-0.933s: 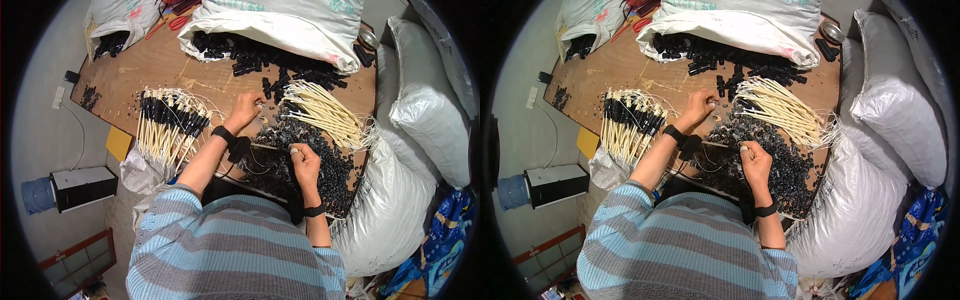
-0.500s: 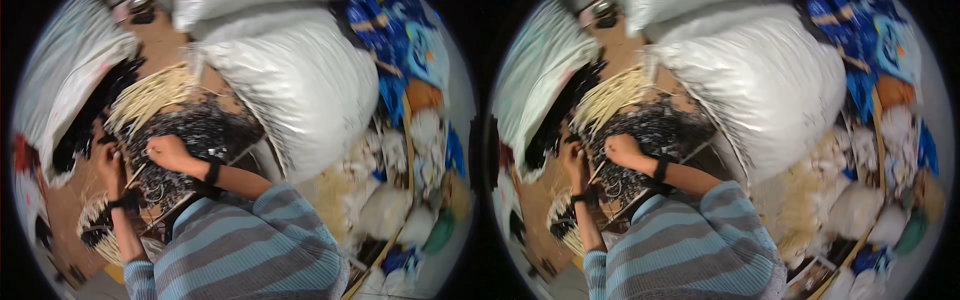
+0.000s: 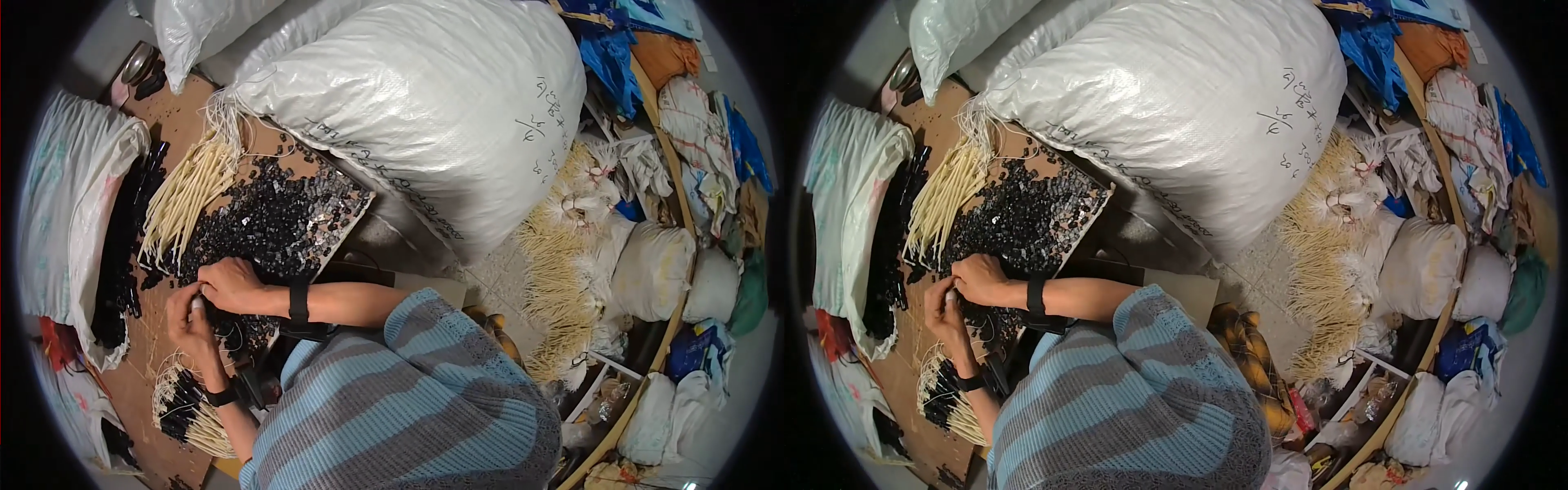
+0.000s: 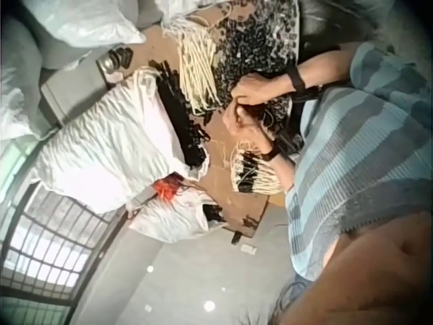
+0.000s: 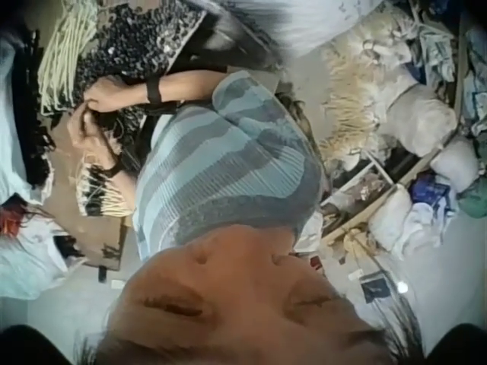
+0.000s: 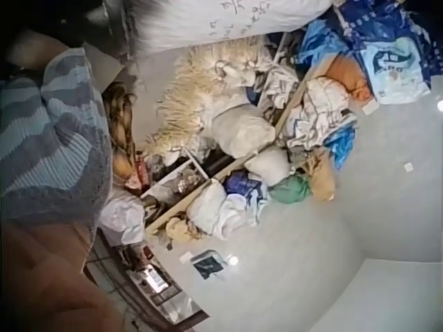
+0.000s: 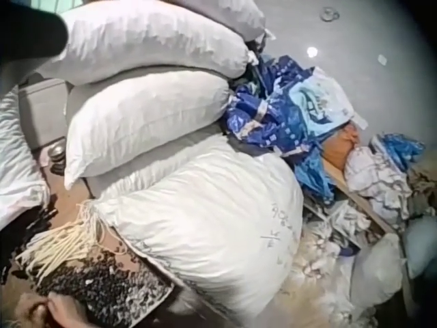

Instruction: The person assembles components by hand, picking up a black plastic piece and a white corded rod, fitting them together, and sliding a small black ring onto the assembly. They repeat this process for each set, placing the completed units into a growing pile on the left.

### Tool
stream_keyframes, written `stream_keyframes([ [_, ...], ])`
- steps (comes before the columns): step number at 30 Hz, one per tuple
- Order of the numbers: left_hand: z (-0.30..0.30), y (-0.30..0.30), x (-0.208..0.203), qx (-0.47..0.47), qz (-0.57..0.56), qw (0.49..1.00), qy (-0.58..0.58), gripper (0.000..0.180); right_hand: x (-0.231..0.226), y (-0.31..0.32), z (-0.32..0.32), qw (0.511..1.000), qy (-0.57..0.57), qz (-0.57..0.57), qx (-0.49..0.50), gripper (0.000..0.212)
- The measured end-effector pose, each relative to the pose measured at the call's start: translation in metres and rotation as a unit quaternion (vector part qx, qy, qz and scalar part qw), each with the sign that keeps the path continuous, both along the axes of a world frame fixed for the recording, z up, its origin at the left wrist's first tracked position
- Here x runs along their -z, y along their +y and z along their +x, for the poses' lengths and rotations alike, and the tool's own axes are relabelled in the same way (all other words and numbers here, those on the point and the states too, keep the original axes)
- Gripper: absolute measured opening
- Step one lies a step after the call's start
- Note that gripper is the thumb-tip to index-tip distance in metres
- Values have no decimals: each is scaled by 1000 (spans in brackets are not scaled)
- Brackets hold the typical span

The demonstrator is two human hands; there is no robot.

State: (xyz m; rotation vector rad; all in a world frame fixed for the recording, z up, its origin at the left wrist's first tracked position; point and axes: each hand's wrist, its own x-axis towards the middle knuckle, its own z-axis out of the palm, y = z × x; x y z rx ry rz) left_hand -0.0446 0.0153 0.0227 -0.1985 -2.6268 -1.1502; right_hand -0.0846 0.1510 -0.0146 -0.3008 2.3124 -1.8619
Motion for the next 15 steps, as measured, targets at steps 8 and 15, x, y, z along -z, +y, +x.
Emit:
stream_keyframes([
  [8,9,-13,15,-145,274,930,-199,31,4,9,10,965,251,68,-18,11],
  [15,12,-10,12,-145,283,935,-156,25,-1,11,14,961,269,41,-42,7],
])
